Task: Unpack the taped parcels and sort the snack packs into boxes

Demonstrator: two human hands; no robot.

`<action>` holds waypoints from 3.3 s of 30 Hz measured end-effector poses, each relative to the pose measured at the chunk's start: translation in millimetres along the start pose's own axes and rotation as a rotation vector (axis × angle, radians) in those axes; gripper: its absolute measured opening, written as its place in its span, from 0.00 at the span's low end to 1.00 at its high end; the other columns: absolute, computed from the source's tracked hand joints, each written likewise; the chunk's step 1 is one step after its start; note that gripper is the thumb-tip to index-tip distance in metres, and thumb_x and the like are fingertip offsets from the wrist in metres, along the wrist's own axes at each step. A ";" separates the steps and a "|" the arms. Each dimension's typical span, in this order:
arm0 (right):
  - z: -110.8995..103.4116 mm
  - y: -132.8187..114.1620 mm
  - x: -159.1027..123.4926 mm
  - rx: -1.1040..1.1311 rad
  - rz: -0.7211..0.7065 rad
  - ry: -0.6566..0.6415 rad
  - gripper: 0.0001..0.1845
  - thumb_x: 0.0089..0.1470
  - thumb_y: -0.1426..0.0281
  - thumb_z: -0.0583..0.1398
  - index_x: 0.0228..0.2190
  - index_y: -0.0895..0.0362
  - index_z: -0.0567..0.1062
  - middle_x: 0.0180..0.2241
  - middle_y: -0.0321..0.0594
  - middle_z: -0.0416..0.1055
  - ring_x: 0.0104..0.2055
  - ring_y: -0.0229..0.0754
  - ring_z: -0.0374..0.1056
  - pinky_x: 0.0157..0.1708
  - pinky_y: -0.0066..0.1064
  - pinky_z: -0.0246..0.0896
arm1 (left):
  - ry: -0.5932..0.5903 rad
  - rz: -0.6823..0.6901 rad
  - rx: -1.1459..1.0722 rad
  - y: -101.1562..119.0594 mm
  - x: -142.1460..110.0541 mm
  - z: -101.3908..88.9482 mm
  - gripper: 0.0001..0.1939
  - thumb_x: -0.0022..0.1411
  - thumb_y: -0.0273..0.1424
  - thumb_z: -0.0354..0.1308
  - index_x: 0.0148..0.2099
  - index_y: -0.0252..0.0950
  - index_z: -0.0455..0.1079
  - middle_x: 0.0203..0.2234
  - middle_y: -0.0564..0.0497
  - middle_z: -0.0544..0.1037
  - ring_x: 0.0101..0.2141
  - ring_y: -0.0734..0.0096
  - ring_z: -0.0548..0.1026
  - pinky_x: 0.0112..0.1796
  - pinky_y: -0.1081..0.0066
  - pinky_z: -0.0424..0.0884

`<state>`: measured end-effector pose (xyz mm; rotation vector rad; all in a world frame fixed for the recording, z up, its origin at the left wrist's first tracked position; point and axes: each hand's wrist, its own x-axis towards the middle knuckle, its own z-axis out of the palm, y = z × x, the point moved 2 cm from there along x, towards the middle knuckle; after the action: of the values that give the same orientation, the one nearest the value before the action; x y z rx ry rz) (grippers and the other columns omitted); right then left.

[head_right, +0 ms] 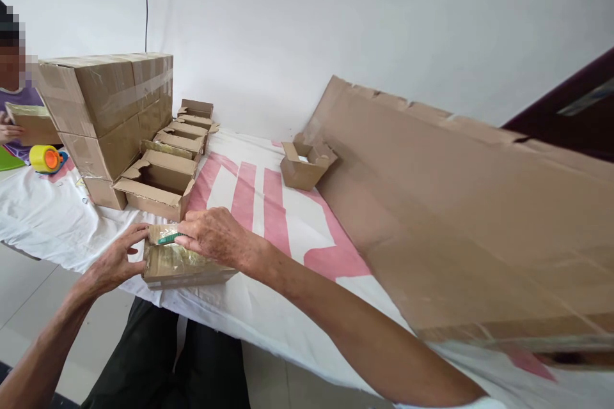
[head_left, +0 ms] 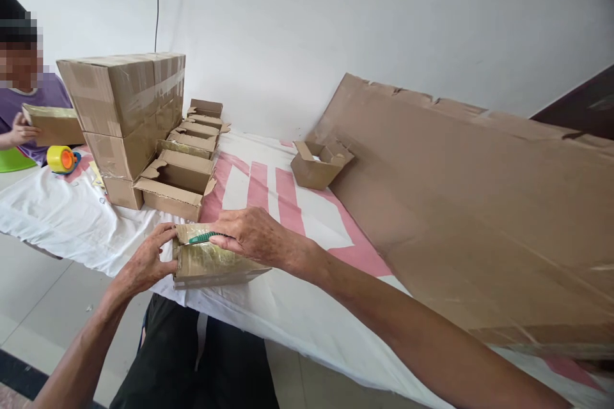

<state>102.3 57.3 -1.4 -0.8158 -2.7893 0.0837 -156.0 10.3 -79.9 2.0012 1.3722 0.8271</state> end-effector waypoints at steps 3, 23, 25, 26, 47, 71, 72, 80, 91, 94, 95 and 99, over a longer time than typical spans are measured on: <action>-2.1 13.2 -19.9 -0.060 0.016 -0.032 0.18 0.77 0.64 0.56 0.45 0.56 0.85 0.33 0.40 0.78 0.32 0.39 0.68 0.30 0.32 0.50 | -0.008 0.009 -0.031 1.6 1.7 -0.3 0.34 0.53 0.24 0.60 0.63 0.47 0.78 0.63 0.47 0.76 0.59 0.53 0.77 0.49 0.61 0.81; -21.8 19.9 -51.5 0.114 0.141 0.063 0.17 0.74 0.65 0.58 0.37 0.54 0.85 0.34 0.40 0.82 0.34 0.41 0.72 0.33 0.33 0.57 | -0.013 0.000 0.000 -2.1 7.7 4.2 0.36 0.56 0.32 0.64 0.68 0.48 0.74 0.67 0.45 0.74 0.62 0.48 0.77 0.50 0.58 0.82; -29.9 34.4 -71.6 0.164 0.222 0.061 0.16 0.72 0.65 0.58 0.39 0.53 0.86 0.35 0.39 0.83 0.35 0.42 0.73 0.34 0.33 0.59 | -0.012 -0.018 0.004 -5.5 9.0 2.1 0.36 0.56 0.32 0.64 0.68 0.48 0.74 0.68 0.44 0.74 0.62 0.47 0.77 0.50 0.57 0.83; -33.5 43.3 -85.2 0.207 0.274 0.086 0.15 0.72 0.65 0.59 0.40 0.52 0.86 0.36 0.39 0.83 0.35 0.43 0.74 0.35 0.33 0.61 | -0.015 -0.027 0.006 -7.2 9.7 1.3 0.36 0.56 0.33 0.64 0.68 0.48 0.74 0.68 0.44 0.74 0.63 0.47 0.77 0.50 0.57 0.83; 84.4 40.5 -174.3 0.379 0.613 0.707 0.28 0.68 0.55 0.64 0.64 0.53 0.73 0.63 0.55 0.73 0.65 0.58 0.71 0.59 0.50 0.74 | -0.103 0.037 0.003 2.0 41.0 -9.2 0.34 0.59 0.46 0.69 0.67 0.47 0.76 0.66 0.42 0.75 0.63 0.45 0.77 0.51 0.58 0.84; 53.4 -13.4 -81.5 0.124 0.219 0.302 0.08 0.70 0.67 0.66 0.48 0.57 0.82 0.50 0.49 0.82 0.55 0.54 0.70 0.59 0.49 0.67 | 0.052 -0.038 0.307 22.4 48.4 26.0 0.33 0.56 0.41 0.71 0.63 0.46 0.75 0.56 0.45 0.69 0.56 0.46 0.77 0.59 0.50 0.77; 50.7 -10.1 -76.3 0.121 0.211 0.247 0.08 0.70 0.66 0.66 0.46 0.57 0.82 0.48 0.48 0.82 0.55 0.54 0.70 0.59 0.48 0.66 | 0.065 -0.053 0.311 22.5 49.5 26.6 0.31 0.56 0.38 0.69 0.63 0.46 0.75 0.56 0.45 0.69 0.56 0.46 0.78 0.59 0.49 0.77; 36.9 12.8 -69.4 0.036 0.290 0.043 0.15 0.68 0.58 0.68 0.44 0.58 0.83 0.47 0.49 0.81 0.56 0.54 0.68 0.58 0.47 0.61 | 0.065 -0.028 0.051 20.9 44.6 13.6 0.31 0.58 0.38 0.62 0.64 0.43 0.75 0.63 0.42 0.74 0.65 0.44 0.74 0.64 0.49 0.74; 33.0 24.7 -82.8 0.005 0.423 0.080 0.07 0.67 0.73 0.63 0.41 0.59 0.84 0.47 0.49 0.82 0.55 0.53 0.70 0.56 0.44 0.61 | 0.276 0.137 0.343 -9.1 27.8 -11.4 0.24 0.64 0.33 0.56 0.59 0.39 0.80 0.68 0.39 0.75 0.65 0.39 0.74 0.63 0.42 0.74; 33.2 18.5 -73.3 0.070 0.404 0.061 0.10 0.69 0.68 0.65 0.47 0.60 0.83 0.49 0.49 0.82 0.55 0.53 0.71 0.57 0.43 0.62 | 0.298 0.290 0.522 1.4 21.3 -3.6 0.17 0.71 0.30 0.53 0.54 0.42 0.81 0.61 0.42 0.80 0.69 0.39 0.70 0.65 0.40 0.70; 34.2 16.4 -69.6 0.091 0.409 0.039 0.11 0.69 0.67 0.65 0.48 0.60 0.83 0.50 0.50 0.81 0.55 0.53 0.72 0.56 0.42 0.63 | 0.298 0.325 0.541 7.1 20.1 -0.4 0.16 0.72 0.29 0.53 0.53 0.43 0.81 0.59 0.42 0.82 0.69 0.40 0.70 0.64 0.41 0.71; 40.6 13.7 -56.0 0.168 0.486 -0.072 0.15 0.68 0.61 0.67 0.49 0.58 0.83 0.51 0.50 0.82 0.54 0.54 0.76 0.52 0.39 0.65 | 0.238 0.411 0.470 25.8 20.5 16.6 0.12 0.73 0.30 0.56 0.50 0.42 0.81 0.51 0.43 0.84 0.57 0.48 0.78 0.58 0.51 0.76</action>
<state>145.6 39.2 -54.0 -1.4454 -2.5362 0.4290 -122.4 19.8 -67.9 2.6826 1.4005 1.0178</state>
